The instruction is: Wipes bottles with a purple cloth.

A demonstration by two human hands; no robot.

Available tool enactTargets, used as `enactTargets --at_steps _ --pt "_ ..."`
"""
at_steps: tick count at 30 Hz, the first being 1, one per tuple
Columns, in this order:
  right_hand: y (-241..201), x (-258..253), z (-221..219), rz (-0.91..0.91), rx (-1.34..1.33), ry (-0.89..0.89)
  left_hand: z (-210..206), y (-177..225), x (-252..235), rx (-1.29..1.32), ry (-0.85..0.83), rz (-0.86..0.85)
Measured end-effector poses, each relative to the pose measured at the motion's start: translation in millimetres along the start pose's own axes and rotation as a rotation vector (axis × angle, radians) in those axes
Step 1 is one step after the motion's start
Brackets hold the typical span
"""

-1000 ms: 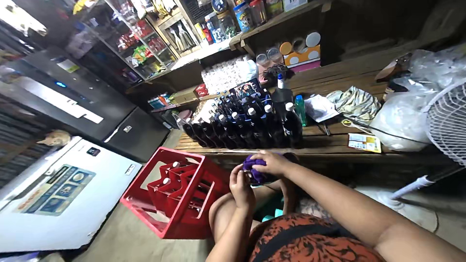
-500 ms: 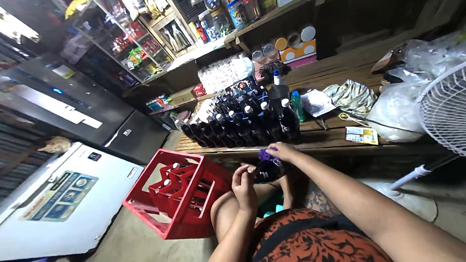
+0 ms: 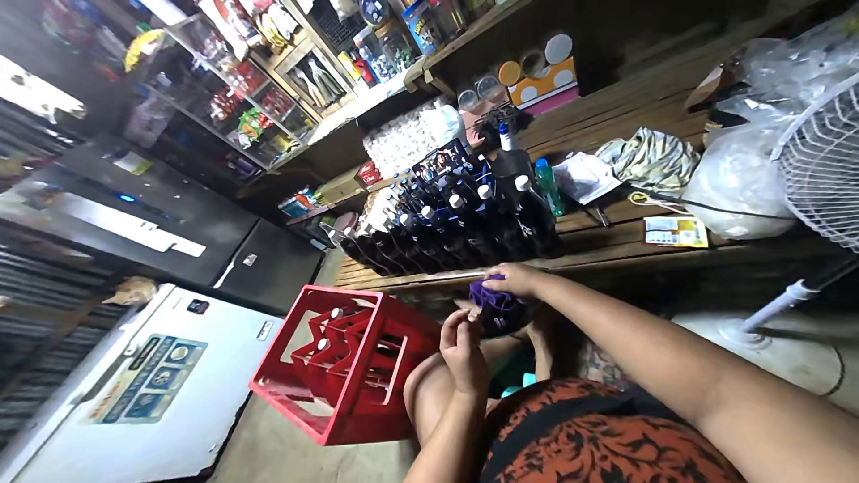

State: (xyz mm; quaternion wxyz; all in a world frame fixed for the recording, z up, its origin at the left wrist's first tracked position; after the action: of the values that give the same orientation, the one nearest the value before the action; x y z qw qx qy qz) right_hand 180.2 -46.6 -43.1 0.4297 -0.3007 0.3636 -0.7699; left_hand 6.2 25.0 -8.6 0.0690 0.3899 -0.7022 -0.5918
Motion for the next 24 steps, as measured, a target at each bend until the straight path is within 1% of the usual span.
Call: enactTargets --at_steps 4,6,8,10,11,13,15,17,20,24 --pt "43 1 11 -0.115 0.005 0.067 -1 3 -1 0.012 -0.013 -0.002" --pt "51 3 15 -0.158 -0.014 0.112 -1 3 -3 0.014 -0.022 -0.007" --pt "51 2 13 -0.206 -0.029 0.121 1 4 -3 0.004 -0.012 -0.005" --pt "35 0 6 -0.18 -0.043 0.097 5 5 -4 0.002 0.013 0.0" --pt "20 -1 2 -0.126 -0.045 0.083 8 4 -5 -0.001 0.029 0.003" --pt "-24 3 -9 -0.001 -0.013 0.028 13 1 -7 -0.01 0.064 0.012" --pt "-61 8 -24 0.096 0.076 -0.022 18 -3 -8 -0.035 0.112 0.034" --pt "-75 12 -33 0.108 0.133 -0.04 22 -6 -7 -0.055 0.149 0.046" --pt "-59 8 -29 0.093 0.14 -0.042 25 -12 -6 -0.042 0.157 0.062" --pt "-15 1 -12 -0.02 0.017 0.036 25 -11 -6 -0.017 0.139 0.077"
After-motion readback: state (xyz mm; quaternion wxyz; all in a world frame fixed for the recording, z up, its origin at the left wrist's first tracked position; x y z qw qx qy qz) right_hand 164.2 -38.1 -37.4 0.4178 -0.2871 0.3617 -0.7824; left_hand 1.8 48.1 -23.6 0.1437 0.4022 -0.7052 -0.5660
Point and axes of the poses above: each hand's wrist, its own x-axis away from the middle knuckle, its own z-axis out of the back of the hand, y = z × x, the point moved 8 cm from there along -x, towards the middle knuckle, and after that the axes turned 2 degrees about -y, right-handed, at the moved point
